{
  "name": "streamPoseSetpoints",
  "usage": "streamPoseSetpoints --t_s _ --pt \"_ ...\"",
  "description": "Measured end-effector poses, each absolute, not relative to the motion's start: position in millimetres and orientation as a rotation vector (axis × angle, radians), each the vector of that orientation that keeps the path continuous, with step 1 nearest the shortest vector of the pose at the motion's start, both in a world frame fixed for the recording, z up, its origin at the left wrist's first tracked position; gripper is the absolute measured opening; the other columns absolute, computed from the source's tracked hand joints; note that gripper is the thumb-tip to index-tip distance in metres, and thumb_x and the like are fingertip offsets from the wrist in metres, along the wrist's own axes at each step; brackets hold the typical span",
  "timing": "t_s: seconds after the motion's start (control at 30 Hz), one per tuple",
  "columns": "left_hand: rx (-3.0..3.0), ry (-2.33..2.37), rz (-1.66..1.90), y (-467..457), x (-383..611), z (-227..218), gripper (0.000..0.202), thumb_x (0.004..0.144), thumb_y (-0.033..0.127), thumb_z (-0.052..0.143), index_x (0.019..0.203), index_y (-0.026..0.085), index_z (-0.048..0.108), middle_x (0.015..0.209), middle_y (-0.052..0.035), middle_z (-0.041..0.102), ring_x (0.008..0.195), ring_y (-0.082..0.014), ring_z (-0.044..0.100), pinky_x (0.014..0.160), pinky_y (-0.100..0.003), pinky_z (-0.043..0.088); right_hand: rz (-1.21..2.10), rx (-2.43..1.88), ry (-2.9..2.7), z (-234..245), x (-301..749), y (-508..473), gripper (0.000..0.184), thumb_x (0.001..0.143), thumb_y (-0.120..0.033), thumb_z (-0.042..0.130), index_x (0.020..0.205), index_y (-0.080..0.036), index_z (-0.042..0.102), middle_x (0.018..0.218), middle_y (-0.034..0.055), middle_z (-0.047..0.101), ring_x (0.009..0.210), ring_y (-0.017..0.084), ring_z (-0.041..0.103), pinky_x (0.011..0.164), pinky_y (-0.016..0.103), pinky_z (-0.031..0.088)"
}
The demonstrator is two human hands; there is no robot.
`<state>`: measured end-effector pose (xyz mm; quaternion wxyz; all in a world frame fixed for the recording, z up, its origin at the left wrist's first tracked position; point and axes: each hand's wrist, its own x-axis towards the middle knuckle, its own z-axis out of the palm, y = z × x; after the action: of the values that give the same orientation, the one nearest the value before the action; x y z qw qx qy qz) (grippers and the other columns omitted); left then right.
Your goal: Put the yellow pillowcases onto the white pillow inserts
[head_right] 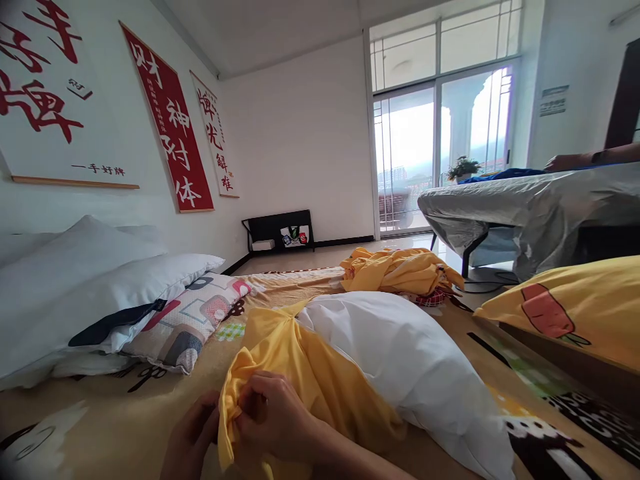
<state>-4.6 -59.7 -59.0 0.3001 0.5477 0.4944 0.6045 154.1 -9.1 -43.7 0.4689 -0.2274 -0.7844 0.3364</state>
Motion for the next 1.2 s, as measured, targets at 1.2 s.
streamPoseSetpoints --t_s 1.2 --pt "1.203 1.428 1.584 -41 -96 -54 0.056 0.047 0.039 0.085 0.096 0.017 0.071 0.101 -0.0087 0.073 0.112 -0.0378 0.056 0.085 -0.037 0.053 -0.050 -1.347 -1.918 -96 301 2 0.026 0.083 -0.042 0.058 0.095 -0.020 0.057 0.091 0.0081 0.064 0.085 0.026 0.059 0.075 0.039 0.048"
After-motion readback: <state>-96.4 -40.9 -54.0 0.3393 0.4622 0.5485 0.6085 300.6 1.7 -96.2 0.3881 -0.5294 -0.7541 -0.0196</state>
